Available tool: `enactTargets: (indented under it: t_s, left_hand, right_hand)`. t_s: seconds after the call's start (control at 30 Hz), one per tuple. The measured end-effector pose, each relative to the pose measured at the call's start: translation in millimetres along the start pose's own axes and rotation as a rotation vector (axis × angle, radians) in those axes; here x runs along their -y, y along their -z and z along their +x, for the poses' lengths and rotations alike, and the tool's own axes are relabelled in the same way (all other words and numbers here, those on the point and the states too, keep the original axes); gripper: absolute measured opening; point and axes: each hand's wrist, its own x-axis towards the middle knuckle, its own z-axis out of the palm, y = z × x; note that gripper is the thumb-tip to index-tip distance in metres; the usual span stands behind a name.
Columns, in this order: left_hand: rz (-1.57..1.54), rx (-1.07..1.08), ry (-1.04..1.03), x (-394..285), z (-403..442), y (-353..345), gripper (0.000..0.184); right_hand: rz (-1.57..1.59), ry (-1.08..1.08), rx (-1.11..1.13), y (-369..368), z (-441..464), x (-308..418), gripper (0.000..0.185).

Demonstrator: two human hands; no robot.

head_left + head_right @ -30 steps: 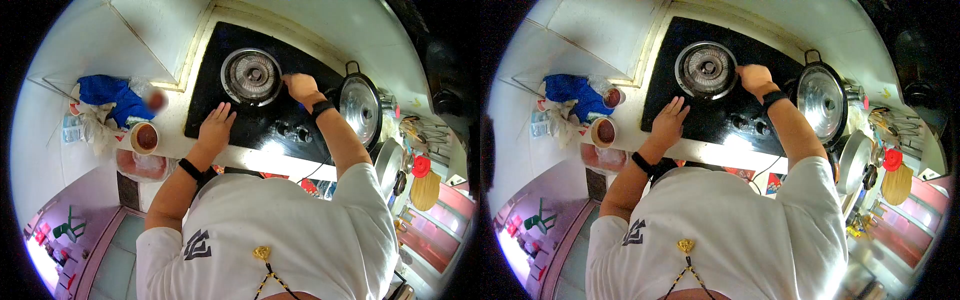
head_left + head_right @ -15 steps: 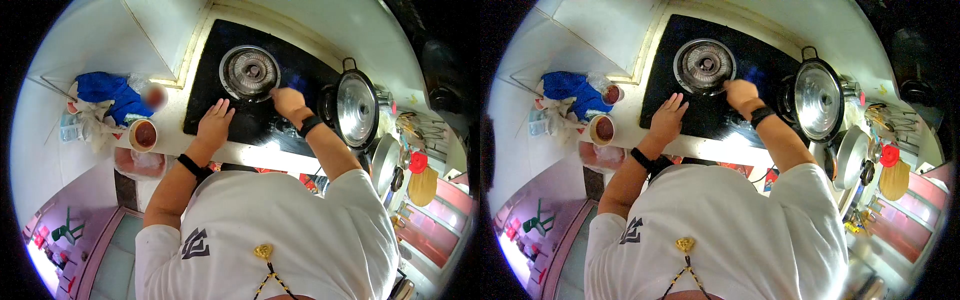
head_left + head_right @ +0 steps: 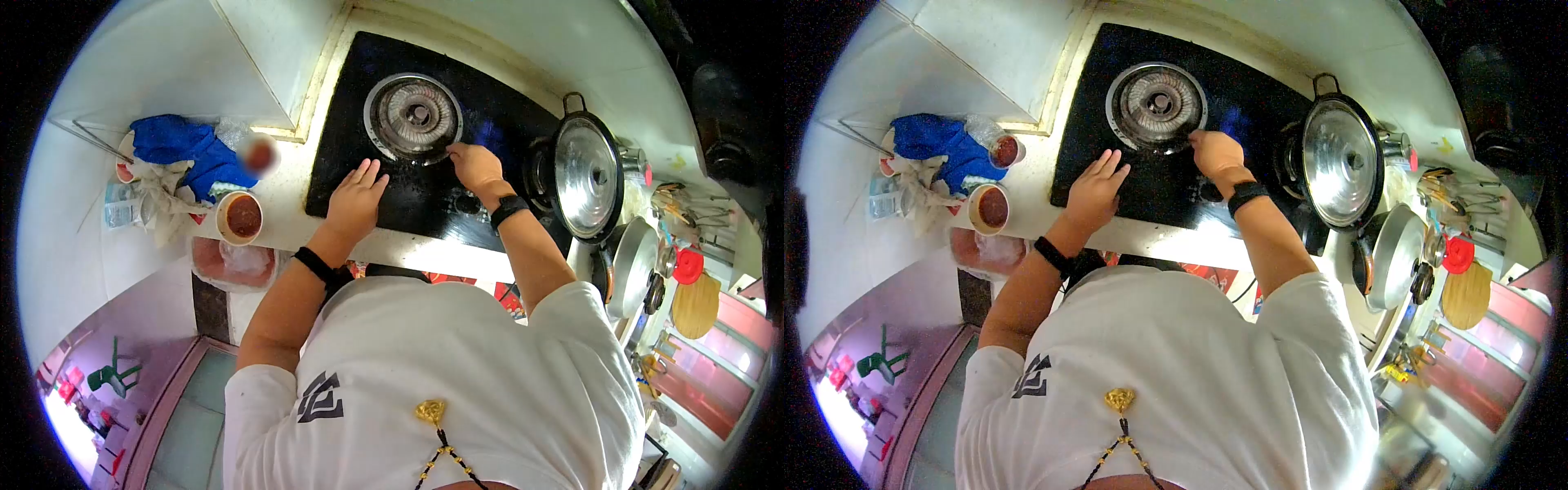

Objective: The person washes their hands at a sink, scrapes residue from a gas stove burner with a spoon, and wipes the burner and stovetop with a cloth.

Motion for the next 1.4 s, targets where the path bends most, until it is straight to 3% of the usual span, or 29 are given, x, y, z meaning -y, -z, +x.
enactTargets:
  t_s: [0.37, 0.63, 0.83, 0.97, 1.2, 1.4]
  left_hand:
    - [-0.009, 0.036, 0.009, 1.8, -1.9, -5.1, 0.046]
    - [-0.044, 0.109, 0.052, 1.6, -0.4, 1.3, 0.046]
    - [-0.058, 0.135, 0.049, 3.0, -9.9, 4.7, 0.045]
    - [-0.078, 0.113, 0.035, 5.9, -15.1, 7.0, 0.046]
    - [-0.090, 0.165, 0.046, 7.0, -16.3, 7.6, 0.048]
    - [-0.023, 0.220, 0.037, 9.7, -17.2, 7.6, 0.053]
  right_hand:
    - [0.112, 0.194, -0.101, -5.5, -23.0, 28.6, 0.026]
    - [0.091, 0.216, -0.141, -14.2, 19.5, 107.6, 0.029]
    - [0.016, 0.323, -0.127, -28.8, 7.8, 97.3, 0.031]
    - [0.029, 0.266, -0.067, -21.8, -33.7, 80.7, 0.036]
    - [0.036, 0.121, -0.263, -21.1, 22.4, 123.6, 0.032]
    - [0.111, -0.092, -0.182, -26.9, 54.2, 148.4, 0.035]
